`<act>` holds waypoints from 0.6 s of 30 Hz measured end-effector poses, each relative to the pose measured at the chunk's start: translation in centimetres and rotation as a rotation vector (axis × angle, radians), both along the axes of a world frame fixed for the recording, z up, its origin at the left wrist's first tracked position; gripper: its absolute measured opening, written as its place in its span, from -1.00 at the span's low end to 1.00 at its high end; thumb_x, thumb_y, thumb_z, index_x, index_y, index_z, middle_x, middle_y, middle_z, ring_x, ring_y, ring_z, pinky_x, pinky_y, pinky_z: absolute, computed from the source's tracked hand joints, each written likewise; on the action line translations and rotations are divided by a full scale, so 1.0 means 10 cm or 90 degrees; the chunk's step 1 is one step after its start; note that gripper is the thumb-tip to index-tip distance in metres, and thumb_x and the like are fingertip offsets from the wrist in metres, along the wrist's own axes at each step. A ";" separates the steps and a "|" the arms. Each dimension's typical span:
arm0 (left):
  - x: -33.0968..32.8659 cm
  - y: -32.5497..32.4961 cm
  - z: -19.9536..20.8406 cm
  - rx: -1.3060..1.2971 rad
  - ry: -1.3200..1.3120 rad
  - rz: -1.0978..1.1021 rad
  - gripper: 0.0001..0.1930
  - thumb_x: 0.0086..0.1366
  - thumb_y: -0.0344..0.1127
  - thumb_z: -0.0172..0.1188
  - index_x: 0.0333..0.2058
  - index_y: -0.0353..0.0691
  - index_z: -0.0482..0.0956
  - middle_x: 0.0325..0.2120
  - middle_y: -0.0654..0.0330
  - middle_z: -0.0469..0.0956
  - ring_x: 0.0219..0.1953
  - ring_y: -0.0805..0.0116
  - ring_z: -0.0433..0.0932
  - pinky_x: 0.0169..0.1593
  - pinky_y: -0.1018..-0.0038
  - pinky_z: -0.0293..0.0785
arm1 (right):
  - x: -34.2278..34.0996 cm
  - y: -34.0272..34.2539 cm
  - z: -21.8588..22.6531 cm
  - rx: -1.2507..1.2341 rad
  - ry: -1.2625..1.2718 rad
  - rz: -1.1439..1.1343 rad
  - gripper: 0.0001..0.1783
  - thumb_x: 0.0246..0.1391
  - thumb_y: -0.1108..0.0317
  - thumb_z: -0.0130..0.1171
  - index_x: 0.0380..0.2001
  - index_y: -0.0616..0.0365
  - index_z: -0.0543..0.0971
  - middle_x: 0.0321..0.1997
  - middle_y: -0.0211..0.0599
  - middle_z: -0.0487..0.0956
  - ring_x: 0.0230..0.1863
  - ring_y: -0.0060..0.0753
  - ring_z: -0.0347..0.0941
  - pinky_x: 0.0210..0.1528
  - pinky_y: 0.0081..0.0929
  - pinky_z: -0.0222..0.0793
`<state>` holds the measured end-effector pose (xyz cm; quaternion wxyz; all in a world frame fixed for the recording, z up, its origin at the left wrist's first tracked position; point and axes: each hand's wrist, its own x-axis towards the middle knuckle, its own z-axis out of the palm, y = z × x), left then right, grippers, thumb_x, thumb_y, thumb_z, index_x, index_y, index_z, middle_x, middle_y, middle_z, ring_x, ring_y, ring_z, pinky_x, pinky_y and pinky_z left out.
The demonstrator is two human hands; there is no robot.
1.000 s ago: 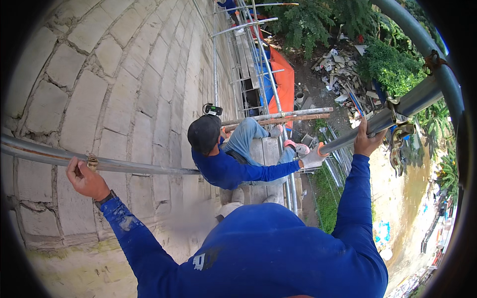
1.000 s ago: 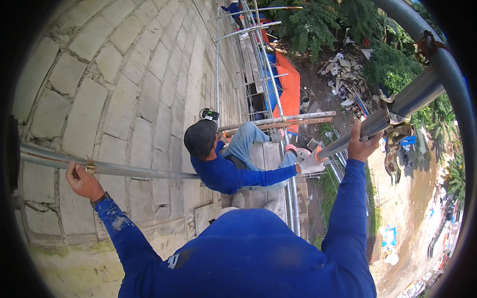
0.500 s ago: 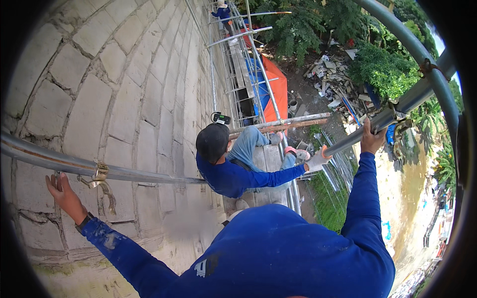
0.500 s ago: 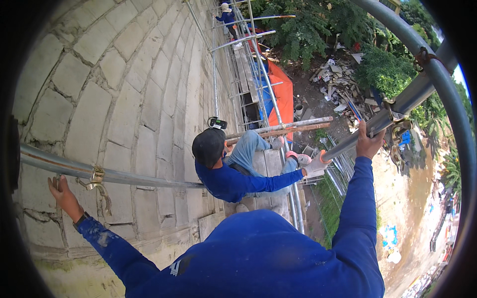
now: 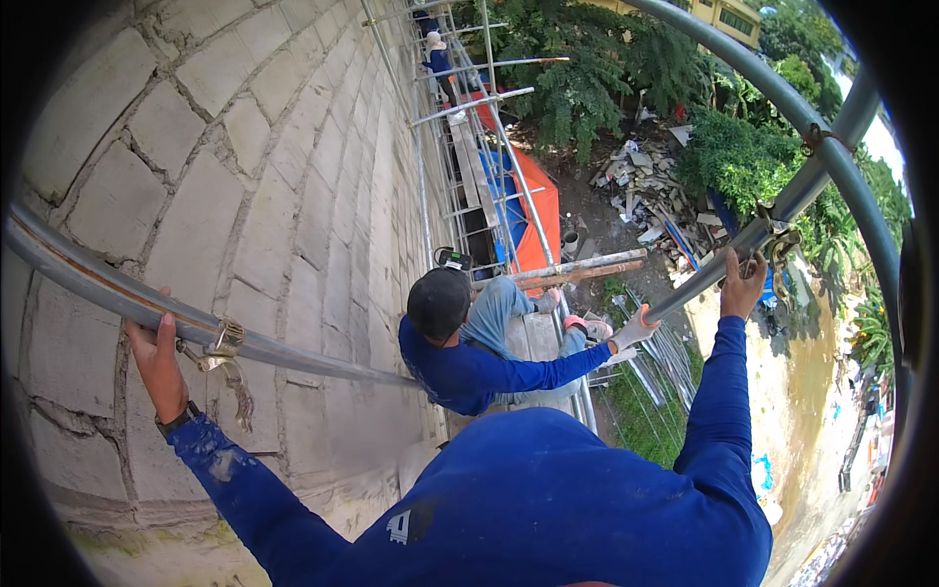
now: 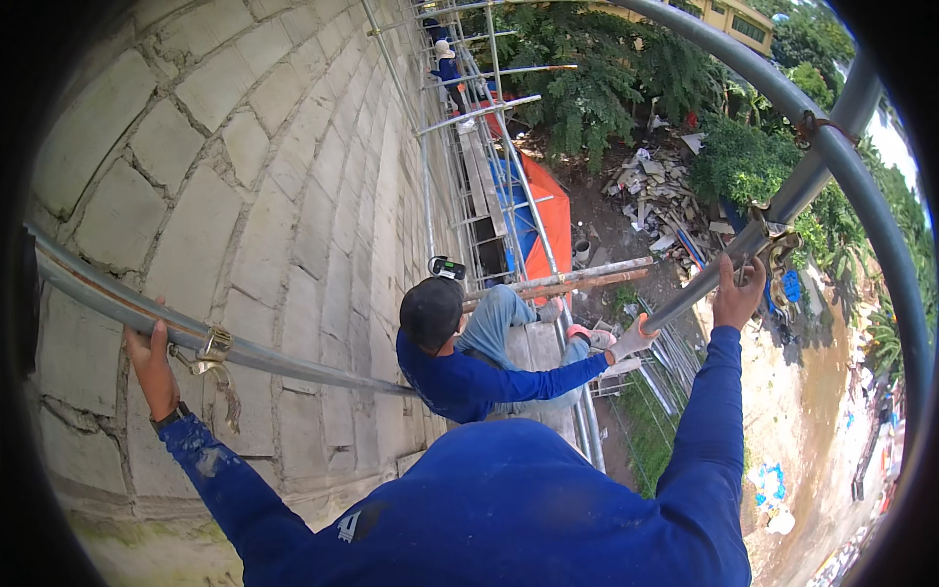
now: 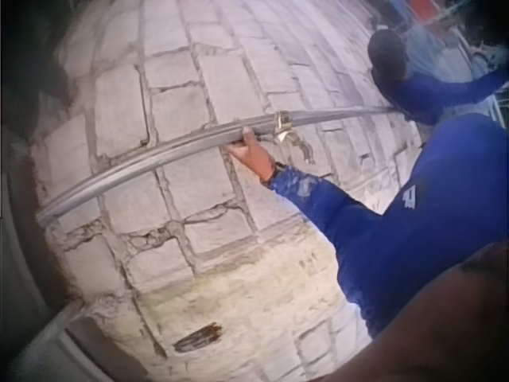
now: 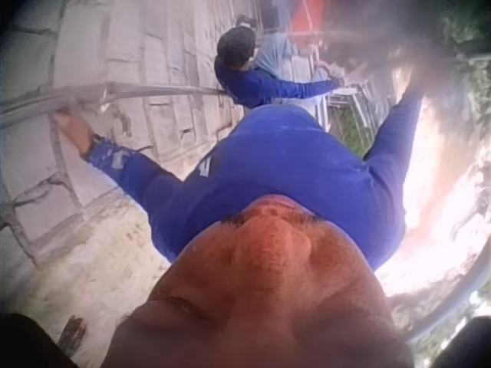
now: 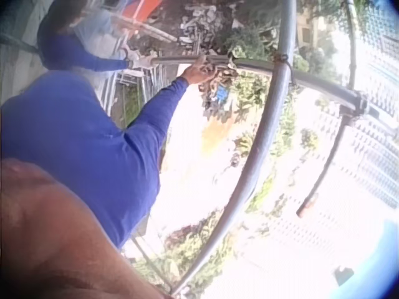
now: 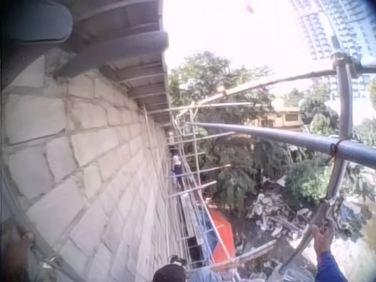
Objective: The person uses a spanner to tighten couplers on metal scaffolding poles attached to a brick wall. They work alongside another person, securing vertical and horizontal poles to the structure.
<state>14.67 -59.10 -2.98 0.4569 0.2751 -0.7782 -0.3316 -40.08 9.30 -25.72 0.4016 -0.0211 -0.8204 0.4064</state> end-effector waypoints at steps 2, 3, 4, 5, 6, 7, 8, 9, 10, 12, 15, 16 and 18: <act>-0.08 0.04 -0.02 0.021 0.017 -0.007 -0.28 0.49 -0.21 0.17 0.44 -0.34 0.03 0.27 -0.13 0.42 0.34 0.05 0.38 0.44 0.18 0.22 | 0.09 0.00 0.01 -0.041 0.030 0.014 -0.32 0.11 0.05 0.50 0.11 0.30 0.52 -0.05 -0.13 0.57 -0.05 -0.26 0.50 0.02 -0.31 0.44; -0.12 0.03 -0.07 0.028 0.032 -0.010 -0.27 0.49 -0.21 0.17 0.44 -0.33 0.01 0.27 -0.11 0.43 0.33 0.05 0.40 0.44 0.17 0.20 | 0.11 -0.05 -0.01 0.004 0.143 -0.038 -0.48 0.22 0.12 0.41 0.04 0.32 0.55 -0.19 -0.24 0.56 -0.18 -0.39 0.45 -0.06 -0.41 0.43; -0.16 0.03 -0.11 0.034 0.046 -0.015 -0.27 0.49 -0.20 0.17 0.45 -0.31 0.00 0.26 -0.09 0.44 0.32 0.04 0.41 0.45 0.17 0.18 | 0.17 -0.04 0.00 -0.051 0.099 0.020 -0.54 0.26 0.14 0.37 -0.01 0.32 0.55 -0.20 -0.29 0.57 -0.20 -0.45 0.43 -0.07 -0.45 0.42; -0.16 0.06 -0.11 0.023 0.055 -0.002 -0.27 0.49 -0.21 0.17 0.45 -0.30 -0.01 0.23 -0.09 0.46 0.29 0.01 0.44 0.42 0.14 0.20 | 0.25 -0.08 -0.01 -0.108 0.052 0.080 -0.59 0.30 0.15 0.33 -0.05 0.32 0.56 -0.22 -0.34 0.57 -0.21 -0.51 0.41 -0.08 -0.48 0.40; -0.18 0.07 -0.14 0.033 0.072 -0.001 -0.27 0.49 -0.21 0.17 0.45 -0.30 0.00 0.23 -0.10 0.46 0.29 0.01 0.44 0.42 0.15 0.21 | 0.38 -0.13 0.04 -0.160 0.006 0.135 -0.63 0.34 0.16 0.30 -0.10 0.32 0.57 -0.23 -0.39 0.57 -0.23 -0.56 0.39 -0.09 -0.52 0.39; -0.20 0.09 -0.16 0.042 0.089 0.001 -0.27 0.49 -0.21 0.17 0.45 -0.30 0.00 0.23 -0.10 0.46 0.29 0.01 0.45 0.41 0.15 0.22 | 0.50 -0.24 0.06 -0.138 0.045 0.124 -0.74 0.40 0.25 0.21 -0.23 0.28 0.58 -0.33 -0.48 0.56 -0.29 -0.66 0.36 -0.16 -0.60 0.35; -0.23 0.10 -0.18 0.051 0.106 -0.001 -0.28 0.49 -0.21 0.17 0.45 -0.31 0.01 0.22 -0.10 0.46 0.28 0.01 0.46 0.40 0.15 0.23 | 0.59 -0.32 0.06 -0.154 0.074 0.160 -0.69 0.44 0.19 0.16 -0.25 0.26 0.59 -0.37 -0.50 0.53 -0.32 -0.66 0.33 -0.24 -0.61 0.30; -0.25 0.09 -0.19 0.049 0.113 0.001 -0.29 0.50 -0.22 0.16 0.44 -0.30 0.01 0.21 -0.12 0.47 0.27 0.02 0.47 0.38 0.16 0.27 | 0.65 -0.35 0.02 -0.157 0.057 0.195 -0.67 0.46 0.16 0.12 -0.24 0.24 0.59 -0.40 -0.52 0.50 -0.36 -0.68 0.30 -0.30 -0.61 0.26; -0.26 0.08 -0.20 0.047 0.120 0.004 -0.31 0.50 -0.24 0.15 0.44 -0.30 0.02 0.20 -0.13 0.47 0.26 0.03 0.49 0.36 0.17 0.31 | 0.71 -0.37 0.00 -0.161 0.040 0.229 -0.65 0.48 0.13 0.07 -0.23 0.22 0.60 -0.44 -0.54 0.48 -0.40 -0.70 0.27 -0.35 -0.61 0.21; -0.26 0.09 -0.23 0.036 0.124 0.024 -0.33 0.51 -0.25 0.14 0.43 -0.31 0.03 0.19 -0.15 0.47 0.24 0.05 0.51 0.34 0.18 0.36 | 0.97 -0.64 0.13 -0.166 -0.064 0.302 -0.60 0.51 0.07 0.01 -0.19 0.19 0.61 -0.48 -0.55 0.45 -0.45 -0.73 0.22 -0.41 -0.60 0.12; -0.29 0.12 -0.24 0.021 0.126 0.045 -0.34 0.51 -0.26 0.13 0.42 -0.32 0.04 0.18 -0.15 0.47 0.22 0.06 0.52 0.31 0.19 0.39 | 1.21 -1.01 0.30 -0.092 -0.064 0.394 -0.57 0.51 0.04 -0.01 -0.13 0.20 0.62 -0.44 -0.50 0.49 -0.40 -0.67 0.31 -0.33 -0.57 0.23; -0.29 0.12 -0.24 0.021 0.129 0.041 -0.34 0.51 -0.26 0.13 0.43 -0.32 0.04 0.18 -0.15 0.47 0.21 0.06 0.53 0.31 0.19 0.40 | 1.28 -1.11 0.42 -0.065 -0.050 0.421 -0.57 0.51 0.05 -0.01 -0.12 0.22 0.62 -0.43 -0.48 0.50 -0.36 -0.63 0.37 -0.28 -0.53 0.31; -0.29 0.10 -0.27 0.023 0.139 0.028 -0.33 0.51 -0.25 0.13 0.43 -0.33 0.04 0.18 -0.16 0.47 0.21 0.06 0.53 0.30 0.18 0.41 | 1.34 -1.17 0.68 -0.039 -0.018 0.415 -0.57 0.50 0.04 0.01 -0.12 0.21 0.62 -0.41 -0.47 0.51 -0.34 -0.63 0.37 -0.26 -0.57 0.29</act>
